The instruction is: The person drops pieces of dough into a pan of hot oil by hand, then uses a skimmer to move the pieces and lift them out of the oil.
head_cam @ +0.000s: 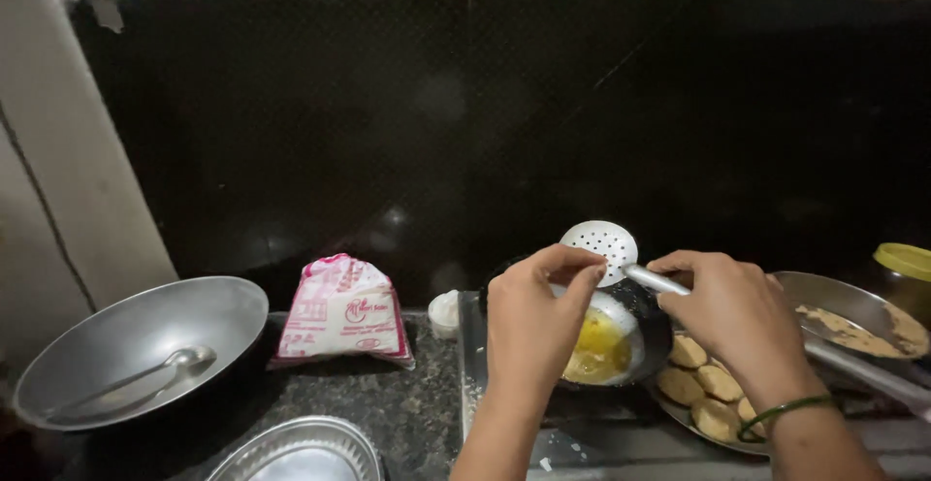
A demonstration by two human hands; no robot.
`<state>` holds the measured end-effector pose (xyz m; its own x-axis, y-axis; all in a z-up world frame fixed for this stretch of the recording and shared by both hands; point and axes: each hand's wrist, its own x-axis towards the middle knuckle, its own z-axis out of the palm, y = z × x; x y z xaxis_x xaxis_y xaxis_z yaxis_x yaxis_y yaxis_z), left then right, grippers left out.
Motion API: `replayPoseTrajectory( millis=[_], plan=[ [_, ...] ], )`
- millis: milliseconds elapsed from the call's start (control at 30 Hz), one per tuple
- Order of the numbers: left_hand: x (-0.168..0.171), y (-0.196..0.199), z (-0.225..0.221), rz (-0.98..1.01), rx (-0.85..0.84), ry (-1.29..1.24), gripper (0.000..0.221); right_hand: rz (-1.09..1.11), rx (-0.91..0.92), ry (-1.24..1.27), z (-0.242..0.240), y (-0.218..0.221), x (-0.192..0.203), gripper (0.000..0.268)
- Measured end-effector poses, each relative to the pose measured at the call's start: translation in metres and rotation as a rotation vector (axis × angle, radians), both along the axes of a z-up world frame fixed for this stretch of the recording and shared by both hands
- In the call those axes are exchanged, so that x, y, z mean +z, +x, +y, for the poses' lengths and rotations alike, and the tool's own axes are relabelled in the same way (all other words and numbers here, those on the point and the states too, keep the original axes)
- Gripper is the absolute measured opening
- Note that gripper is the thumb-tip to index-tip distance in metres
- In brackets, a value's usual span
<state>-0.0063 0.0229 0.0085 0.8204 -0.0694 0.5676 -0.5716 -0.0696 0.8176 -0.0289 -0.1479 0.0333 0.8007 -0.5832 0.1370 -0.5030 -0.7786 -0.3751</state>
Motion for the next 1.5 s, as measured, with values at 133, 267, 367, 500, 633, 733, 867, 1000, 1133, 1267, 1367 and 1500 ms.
replayPoseTrajectory(
  millis=[133, 267, 367, 500, 633, 733, 867, 1000, 1133, 1267, 1367, 1500],
  plan=[
    [0.003, 0.000, 0.004, 0.033, -0.005, -0.023, 0.017, -0.077, 0.082, -0.225, -0.006, 0.009, -0.006, 0.037],
    [0.003, 0.000, 0.010, 0.059, 0.038, 0.001, 0.017, 0.022, 0.121, -0.317, -0.009, 0.021, -0.007, 0.036],
    [0.003, 0.000, 0.016, 0.044, 0.056, 0.000, 0.017, 0.072, 0.145, -0.258, -0.004, 0.021, -0.002, 0.037],
    [0.004, 0.004, 0.016, 0.023, 0.092, -0.024, 0.016, 0.098, 0.237, -0.342, -0.016, 0.032, -0.005, 0.036],
    [0.010, 0.006, 0.005, 0.087, 0.144, -0.001, 0.016, 0.169, 0.319, -0.337, -0.026, 0.049, -0.003, 0.035],
    [0.006, 0.009, -0.006, 0.055, 0.185, -0.035, 0.016, 0.102, 0.434, -0.345, -0.033, 0.055, -0.002, 0.032],
    [0.000, 0.009, -0.018, -0.043, 0.271, -0.064, 0.018, 0.116, 0.550, -0.372, -0.036, 0.057, 0.001, 0.032],
    [0.014, -0.009, -0.023, 0.157, 0.366, -0.023, 0.029, 0.198, 0.600, -0.431, -0.037, 0.062, 0.002, 0.028],
    [-0.005, -0.002, -0.025, 0.012, 0.381, -0.084, 0.027, 0.185, 0.634, -0.482, -0.039, 0.061, 0.001, 0.025],
    [-0.008, -0.001, -0.022, -0.007, 0.326, -0.131, 0.029, 0.165, 0.653, -0.549, -0.043, 0.066, -0.004, 0.025],
    [-0.006, -0.002, -0.017, 0.017, 0.297, -0.113, 0.030, 0.225, 0.628, -0.562, -0.043, 0.070, -0.007, 0.027],
    [0.005, -0.003, -0.013, 0.219, 0.256, -0.057, 0.031, 0.274, 0.618, -0.540, -0.039, 0.062, 0.002, 0.024]
  ],
)
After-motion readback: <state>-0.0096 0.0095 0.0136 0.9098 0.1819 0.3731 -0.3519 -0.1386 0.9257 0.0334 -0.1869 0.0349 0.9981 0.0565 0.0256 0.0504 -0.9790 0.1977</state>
